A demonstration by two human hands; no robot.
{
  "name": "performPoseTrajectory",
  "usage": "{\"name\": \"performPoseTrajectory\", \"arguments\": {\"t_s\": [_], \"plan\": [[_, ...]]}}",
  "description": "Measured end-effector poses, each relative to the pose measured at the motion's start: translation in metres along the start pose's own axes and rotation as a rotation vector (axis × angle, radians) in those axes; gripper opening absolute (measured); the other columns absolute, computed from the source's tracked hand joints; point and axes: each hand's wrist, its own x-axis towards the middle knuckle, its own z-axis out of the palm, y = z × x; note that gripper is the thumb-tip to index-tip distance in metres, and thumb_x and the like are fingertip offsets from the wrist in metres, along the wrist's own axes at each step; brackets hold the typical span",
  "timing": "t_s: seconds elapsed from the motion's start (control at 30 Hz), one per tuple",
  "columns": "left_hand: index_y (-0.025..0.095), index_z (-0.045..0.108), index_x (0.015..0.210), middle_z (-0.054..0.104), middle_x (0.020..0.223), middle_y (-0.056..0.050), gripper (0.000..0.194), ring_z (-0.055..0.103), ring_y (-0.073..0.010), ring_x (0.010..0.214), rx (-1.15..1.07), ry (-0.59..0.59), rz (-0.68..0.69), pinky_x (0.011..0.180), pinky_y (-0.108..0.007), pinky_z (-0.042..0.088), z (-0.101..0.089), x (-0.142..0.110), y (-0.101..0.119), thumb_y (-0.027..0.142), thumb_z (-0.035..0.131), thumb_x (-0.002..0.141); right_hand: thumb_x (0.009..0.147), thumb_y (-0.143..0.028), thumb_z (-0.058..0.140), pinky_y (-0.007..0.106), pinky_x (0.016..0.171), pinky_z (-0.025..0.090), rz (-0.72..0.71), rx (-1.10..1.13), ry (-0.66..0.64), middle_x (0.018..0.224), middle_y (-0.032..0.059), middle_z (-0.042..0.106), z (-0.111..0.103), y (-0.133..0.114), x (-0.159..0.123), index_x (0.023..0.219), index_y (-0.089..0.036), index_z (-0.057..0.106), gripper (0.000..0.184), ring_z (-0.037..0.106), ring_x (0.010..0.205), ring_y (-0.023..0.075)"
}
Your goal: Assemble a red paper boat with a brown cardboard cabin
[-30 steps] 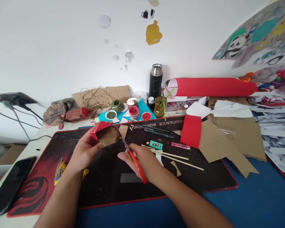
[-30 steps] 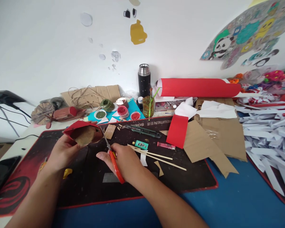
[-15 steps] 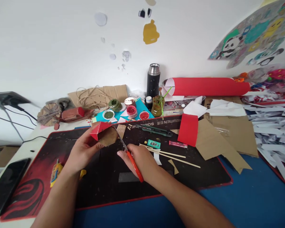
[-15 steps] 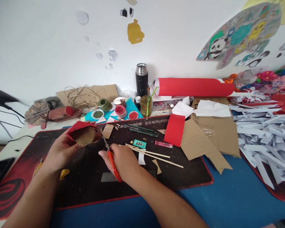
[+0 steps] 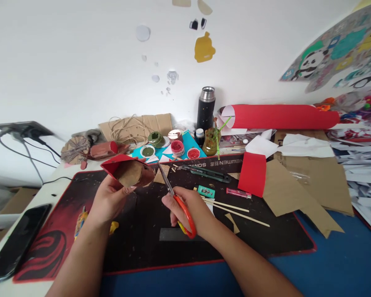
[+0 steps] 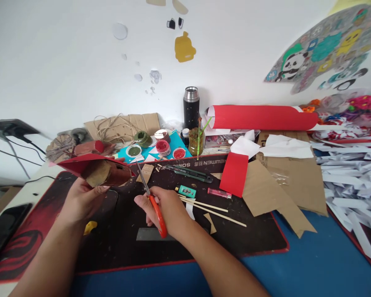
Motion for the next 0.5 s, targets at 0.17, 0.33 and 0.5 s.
{"name": "performPoseTrajectory", "arguments": {"t_s": [0.17, 0.33, 0.5], "plan": [[0.023, 0.082, 0.112, 0.086, 0.109, -0.01, 0.058, 0.082, -0.0334, 0.103, -0.025, -0.007, 0.008, 0.093, -0.044, 0.065, 0.0015, 0.0001, 0.0014, 0.04, 0.105, 0.062, 0.097, -0.068, 0.074, 0.024, 0.06, 0.054, -0.001, 0.089, -0.031, 0.064, -0.0027, 0.069, 0.0012, 0.0027, 0.0004, 0.098, -0.022, 0.066, 0.046, 0.071, 0.06, 0.0168], [0.022, 0.079, 0.114, 0.085, 0.115, -0.011, 0.057, 0.081, -0.0334, 0.106, 0.008, 0.012, 0.004, 0.099, -0.046, 0.063, 0.004, -0.0003, 0.0026, 0.041, 0.103, 0.066, 0.091, -0.068, 0.082, 0.027, 0.072, 0.058, -0.038, 0.134, -0.067, 0.081, -0.0003, 0.074, 0.0019, 0.0012, 0.0006, 0.105, -0.023, 0.068, 0.05, 0.078, 0.077, 0.0194], [0.019, 0.076, 0.128, 0.085, 0.112, -0.014, 0.075, 0.079, -0.0378, 0.11, 0.158, 0.003, -0.01, 0.102, -0.051, 0.061, 0.0035, 0.0003, 0.0041, 0.055, 0.1, 0.066, 0.099, -0.07, 0.071, 0.023, 0.057, 0.053, 0.021, 0.055, -0.004, 0.074, -0.0013, 0.07, 0.0024, -0.0001, 0.0009, 0.101, -0.023, 0.065, 0.048, 0.071, 0.061, 0.0153]]}}
